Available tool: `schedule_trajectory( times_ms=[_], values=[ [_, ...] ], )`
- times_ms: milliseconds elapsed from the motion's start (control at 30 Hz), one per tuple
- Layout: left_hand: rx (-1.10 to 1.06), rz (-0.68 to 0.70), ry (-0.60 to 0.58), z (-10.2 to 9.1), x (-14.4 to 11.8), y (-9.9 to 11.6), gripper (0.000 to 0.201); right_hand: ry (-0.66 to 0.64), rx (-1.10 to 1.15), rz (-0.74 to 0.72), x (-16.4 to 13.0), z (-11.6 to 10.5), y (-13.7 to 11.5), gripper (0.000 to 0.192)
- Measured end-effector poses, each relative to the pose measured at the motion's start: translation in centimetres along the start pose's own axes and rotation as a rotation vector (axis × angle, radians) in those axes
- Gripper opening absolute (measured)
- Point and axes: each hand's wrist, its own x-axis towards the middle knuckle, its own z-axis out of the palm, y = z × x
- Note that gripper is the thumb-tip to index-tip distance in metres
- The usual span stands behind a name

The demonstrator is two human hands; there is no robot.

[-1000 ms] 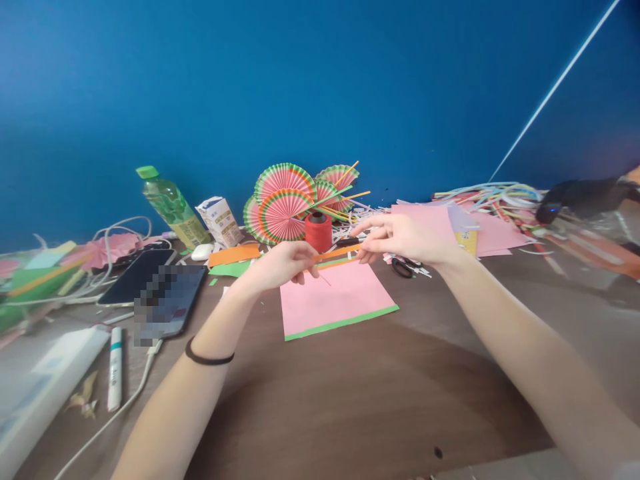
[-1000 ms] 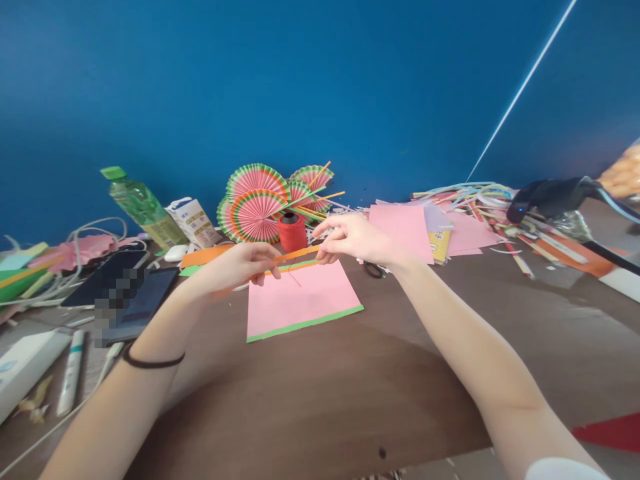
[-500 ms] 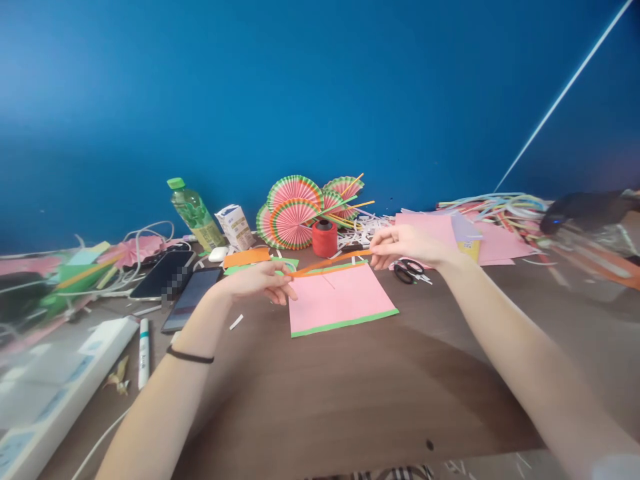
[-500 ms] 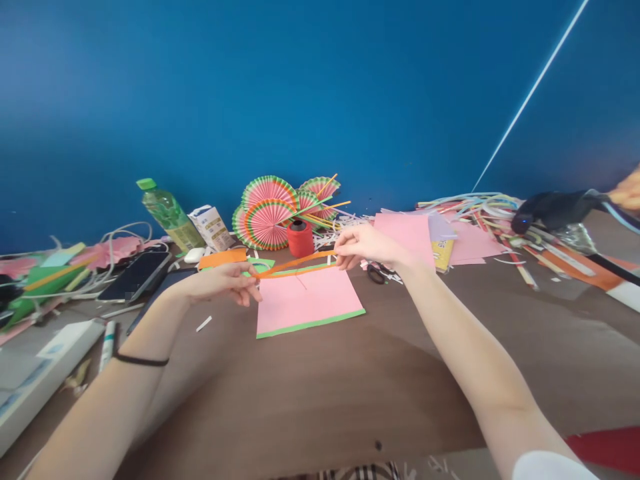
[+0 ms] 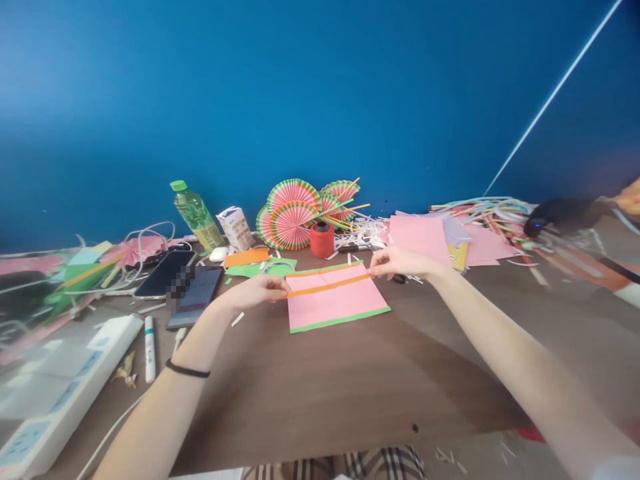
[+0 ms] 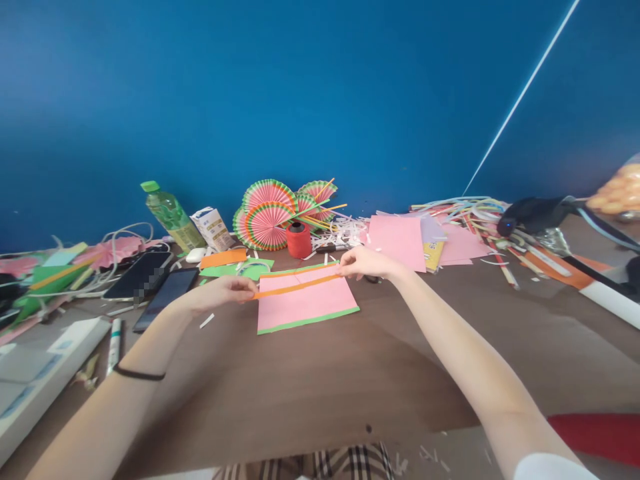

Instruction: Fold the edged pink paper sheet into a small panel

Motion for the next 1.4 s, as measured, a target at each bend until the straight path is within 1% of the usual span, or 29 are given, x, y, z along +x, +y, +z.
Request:
schedule_trajectory(
  times_ms=[67,133,200,267,367,467,567,633,733,867,1000,1133,1233,1400],
  values=[
    [0.056,0.007,-0.027,0.5,0.2,-0.2,0.026,-0.018,-0.058,0.029,-0.1,0.5,0.7,0.034],
    [0.06,-0.002,-0.079,0.9,0.3,-0.5,0.025,-0.051,-0.098,0.07,-0.3,1.0,1.3,0.035],
    [0.049,-0.039,-0.113,1.3,0.5,-0.8,0.025,-0.075,-0.124,0.101,-0.4,1.5,1.8,0.037],
    [0.045,-0.084,-0.126,1.6,0.6,-1.1,0.026,-0.091,-0.152,0.102,-0.4,1.9,2.1,0.039],
    [0.034,-0.121,-0.132,1.8,1.0,-1.6,0.03,-0.091,-0.207,0.066,-0.4,2.2,2.5,0.041],
    [0.013,-0.156,-0.123,1.8,1.2,-2.0,0.035,-0.087,-0.249,0.064,-0.4,2.2,2.8,0.042],
    [0.002,-0.159,-0.096,1.9,1.3,-2.0,0.037,-0.12,-0.257,0.048,-0.3,2.0,3.2,0.043],
    [0.028,-0.13,-0.08,2.0,1.3,-1.9,0.034,-0.149,-0.264,0.026,-0.4,2.0,3.5,0.043],
    [0.079,-0.112,-0.103,2.2,1.4,-1.5,0.028,-0.167,-0.3,0.026,-0.3,2.0,3.9,0.043],
    [0.13,-0.116,-0.137,2.6,1.7,-1.3,0.023,-0.159,-0.368,0.071,-0.1,2.2,4.2,0.043],
    [0.122,-0.141,-0.176,3.0,1.9,-1.5,0.022,-0.179,-0.366,0.085,0.1,2.1,4.1,0.04],
    [0.15,-0.142,-0.168,3.3,1.9,-1.5,0.019,-0.206,-0.365,0.088,0.1,1.9,3.9,0.033],
    [0.175,-0.139,-0.153,3.5,1.9,-1.5,0.017,-0.194,-0.362,0.075,-0.1,2.0,4.2,0.031],
    [0.214,-0.151,-0.132,3.7,2.0,-1.4,0.017,-0.13,-0.347,0.053,-0.5,2.5,4.9,0.029]
  ],
)
